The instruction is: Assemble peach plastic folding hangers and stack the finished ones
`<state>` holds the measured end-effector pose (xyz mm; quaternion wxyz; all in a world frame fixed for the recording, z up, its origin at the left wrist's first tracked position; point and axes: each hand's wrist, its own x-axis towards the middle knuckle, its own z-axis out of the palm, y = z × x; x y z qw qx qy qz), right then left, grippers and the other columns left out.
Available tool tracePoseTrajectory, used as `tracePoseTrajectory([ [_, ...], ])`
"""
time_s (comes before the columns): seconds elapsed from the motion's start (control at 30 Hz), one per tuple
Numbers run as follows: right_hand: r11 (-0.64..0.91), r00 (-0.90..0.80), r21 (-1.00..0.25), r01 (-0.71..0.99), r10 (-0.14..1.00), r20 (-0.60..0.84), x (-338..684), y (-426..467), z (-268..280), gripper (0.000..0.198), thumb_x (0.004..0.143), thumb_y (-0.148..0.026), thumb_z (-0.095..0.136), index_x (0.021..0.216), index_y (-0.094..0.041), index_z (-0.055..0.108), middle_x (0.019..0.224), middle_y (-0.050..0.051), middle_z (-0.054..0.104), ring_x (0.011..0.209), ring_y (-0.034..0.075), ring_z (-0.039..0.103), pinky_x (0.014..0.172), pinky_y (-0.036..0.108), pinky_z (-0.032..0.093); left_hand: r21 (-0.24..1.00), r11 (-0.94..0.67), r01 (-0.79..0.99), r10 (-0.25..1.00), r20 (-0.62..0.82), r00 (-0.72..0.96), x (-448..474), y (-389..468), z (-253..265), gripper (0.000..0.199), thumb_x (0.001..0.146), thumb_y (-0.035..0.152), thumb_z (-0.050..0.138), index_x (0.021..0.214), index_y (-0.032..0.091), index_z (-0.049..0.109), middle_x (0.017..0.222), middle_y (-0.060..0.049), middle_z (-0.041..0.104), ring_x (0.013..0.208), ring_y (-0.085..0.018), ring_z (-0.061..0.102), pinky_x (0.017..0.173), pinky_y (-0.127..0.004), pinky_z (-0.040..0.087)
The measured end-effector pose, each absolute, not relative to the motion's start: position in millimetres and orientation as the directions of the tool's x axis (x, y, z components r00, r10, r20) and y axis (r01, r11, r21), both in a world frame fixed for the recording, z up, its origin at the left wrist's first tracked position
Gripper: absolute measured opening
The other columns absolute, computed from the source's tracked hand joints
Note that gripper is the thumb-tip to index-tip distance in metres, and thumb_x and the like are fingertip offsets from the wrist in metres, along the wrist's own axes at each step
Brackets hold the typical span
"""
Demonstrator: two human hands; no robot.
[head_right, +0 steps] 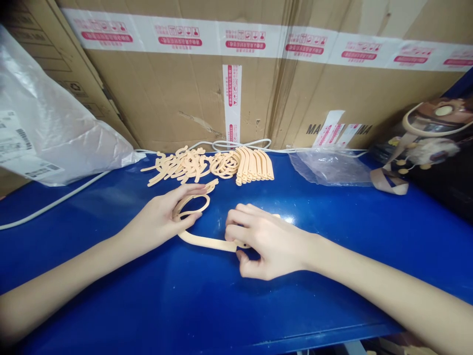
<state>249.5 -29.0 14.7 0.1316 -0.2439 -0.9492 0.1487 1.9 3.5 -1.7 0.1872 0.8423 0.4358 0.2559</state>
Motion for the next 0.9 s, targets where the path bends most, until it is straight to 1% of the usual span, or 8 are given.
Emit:
tracePoseTrajectory([
  [0.1,0.825,-0.827,-0.365,0.432,0.523,0.204,251.5,-26.9,14.5,0.012,0.072,-0.012,0.053,0.083,-0.016,0.057,0.103,0.007,0.055,0.091,0.018,0.046,0.084,0.031,0.037,0.556,-0.541,0.63,0.831,0.24,0.502,1.5,1.9,-1.1,0.051,0.083,0.019,0.052,0.132,0.025,0.041,0.132,-0.004,0.058,0.122,-0.021,0.054,0.101,-0.04,0.047],
  [0.2,0.841,-0.812,-0.278,0.464,0.529,0.248,252.9,-24.8,14.3,0.014,0.076,-0.017,0.055,0.088,-0.017,0.061,0.106,0.008,0.055,0.093,0.02,0.046,0.084,0.034,0.035,0.556,-0.54,0.632,0.831,0.236,0.503,0.2,1.3,-1.7,0.05,0.085,0.02,0.051,0.133,0.025,0.04,0.133,-0.005,0.058,0.123,-0.021,0.054,0.1,-0.04,0.048],
  [0.3,0.855,-0.803,-0.118,0.506,0.516,0.297,254.5,-23.0,15.3,0.017,0.08,-0.025,0.054,0.091,-0.017,0.064,0.095,0.008,0.057,0.082,0.019,0.046,0.073,0.034,0.033,0.554,-0.549,0.626,0.826,0.245,0.507,-1.1,2.0,-2.5,0.048,0.086,0.021,0.051,0.132,0.026,0.04,0.134,-0.003,0.057,0.124,-0.019,0.053,0.101,-0.038,0.048],
  [0.4,0.835,-0.788,0.04,0.549,0.501,0.359,256.9,-22.0,18.0,0.021,0.083,-0.03,0.05,0.086,-0.016,0.065,0.08,0.006,0.058,0.071,0.018,0.046,0.066,0.033,0.031,0.579,-0.548,0.604,0.825,0.255,0.504,-2.0,2.5,-2.0,0.044,0.088,0.025,0.049,0.132,0.026,0.041,0.134,-0.002,0.057,0.123,-0.018,0.054,0.1,-0.037,0.049],
  [0.53,0.793,-0.761,0.142,0.592,0.492,0.422,259.2,-22.5,20.4,0.026,0.086,-0.034,0.049,0.085,-0.015,0.066,0.071,0.004,0.06,0.067,0.017,0.051,0.068,0.034,0.033,0.558,-0.535,0.634,0.839,0.257,0.48,-2.4,1.6,0.0,0.04,0.089,0.027,0.05,0.128,0.026,0.047,0.13,-0.002,0.06,0.118,-0.019,0.058,0.098,-0.036,0.05],
  [0.63,0.798,-0.768,0.153,0.583,0.48,0.424,258.2,-23.7,19.3,0.025,0.086,-0.033,0.05,0.09,-0.014,0.066,0.074,0.004,0.064,0.068,0.018,0.054,0.072,0.035,0.035,0.531,-0.526,0.665,0.846,0.247,0.472,-2.1,1.1,0.0,0.039,0.089,0.026,0.051,0.128,0.026,0.049,0.129,-0.001,0.061,0.115,-0.019,0.06,0.095,-0.033,0.052],
  [0.7,0.81,-0.783,0.132,0.572,0.491,0.382,256.5,-24.3,18.2,0.025,0.085,-0.032,0.05,0.096,-0.015,0.065,0.076,0.004,0.064,0.069,0.018,0.054,0.073,0.035,0.035,0.519,-0.537,0.665,0.839,0.246,0.485,-1.9,1.0,-0.7,0.041,0.089,0.025,0.05,0.129,0.027,0.048,0.131,-0.001,0.059,0.116,-0.018,0.059,0.096,-0.033,0.051],
  [0.9,0.85,-0.826,-0.023,0.527,0.518,0.221,253.1,-26.2,17.8,0.034,0.082,-0.026,0.05,0.113,-0.016,0.059,0.095,0.008,0.061,0.082,0.021,0.054,0.079,0.036,0.036,0.421,-0.596,0.684,0.803,0.274,0.53,-3.2,-0.9,-2.4,0.04,0.089,0.026,0.05,0.129,0.024,0.047,0.132,-0.002,0.058,0.118,-0.019,0.056,0.098,-0.034,0.049],
])
